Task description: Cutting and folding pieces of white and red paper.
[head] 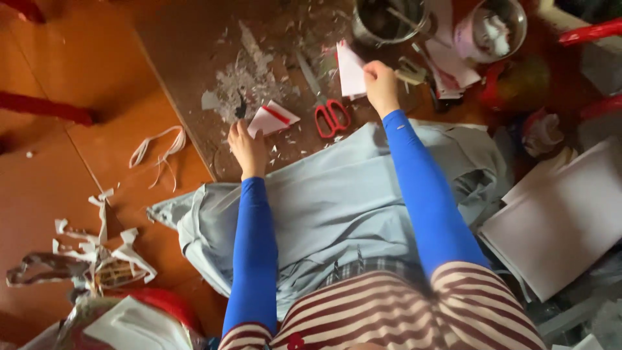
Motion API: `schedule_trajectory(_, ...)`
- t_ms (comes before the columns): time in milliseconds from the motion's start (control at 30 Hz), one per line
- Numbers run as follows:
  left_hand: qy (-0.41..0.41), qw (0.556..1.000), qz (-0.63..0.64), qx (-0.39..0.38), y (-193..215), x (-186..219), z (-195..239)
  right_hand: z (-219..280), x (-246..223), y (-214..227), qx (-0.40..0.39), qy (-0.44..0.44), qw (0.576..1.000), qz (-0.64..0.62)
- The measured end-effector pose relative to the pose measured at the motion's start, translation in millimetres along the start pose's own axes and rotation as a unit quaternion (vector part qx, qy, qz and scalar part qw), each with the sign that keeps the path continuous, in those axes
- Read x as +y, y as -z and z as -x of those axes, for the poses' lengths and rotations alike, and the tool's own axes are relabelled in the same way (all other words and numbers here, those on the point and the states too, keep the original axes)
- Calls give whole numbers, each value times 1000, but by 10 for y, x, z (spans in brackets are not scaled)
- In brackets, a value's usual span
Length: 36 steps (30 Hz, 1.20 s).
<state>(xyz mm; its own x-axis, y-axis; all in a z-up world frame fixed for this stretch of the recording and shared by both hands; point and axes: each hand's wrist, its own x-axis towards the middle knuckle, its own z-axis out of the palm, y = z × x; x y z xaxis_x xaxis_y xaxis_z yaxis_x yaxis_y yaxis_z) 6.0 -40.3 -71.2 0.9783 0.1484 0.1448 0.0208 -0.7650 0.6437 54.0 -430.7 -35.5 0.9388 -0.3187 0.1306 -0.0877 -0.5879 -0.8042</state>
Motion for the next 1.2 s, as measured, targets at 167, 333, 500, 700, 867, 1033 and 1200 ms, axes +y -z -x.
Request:
schedule_trajectory(167, -10, 997, -77, -29, 48, 134, 26, 56, 170, -30, 44, 86, 985, 142)
schedule_trajectory(333, 30, 993, -102, -56, 44, 177, -44, 291, -814, -32, 65, 150, 952, 259)
schedule_trajectory(500, 106, 984, -112, -92, 83, 231, -135, 734, -1164, -354, -70, 226, 959, 157)
schedule_trajectory(700, 54, 990, -83, -99, -59, 40, -103, 1282, -1352, -744, -177, 256, 942, 127)
schedule_trajectory(867, -25, 994, -61, -90, -14, 118, -70, 1523, -1510, -830, -215, 260, 932, 128)
schedule_trajectory(1033, -38, 990, -36, -132, -172, -112, -27, 1567, -1747, -769, -161, 337, 901, 223)
schedule_trajectory(1200, 18, 858, 379, -347, 337, 376, 87, 1551, -1489, -783, -149, 382, 883, 227)
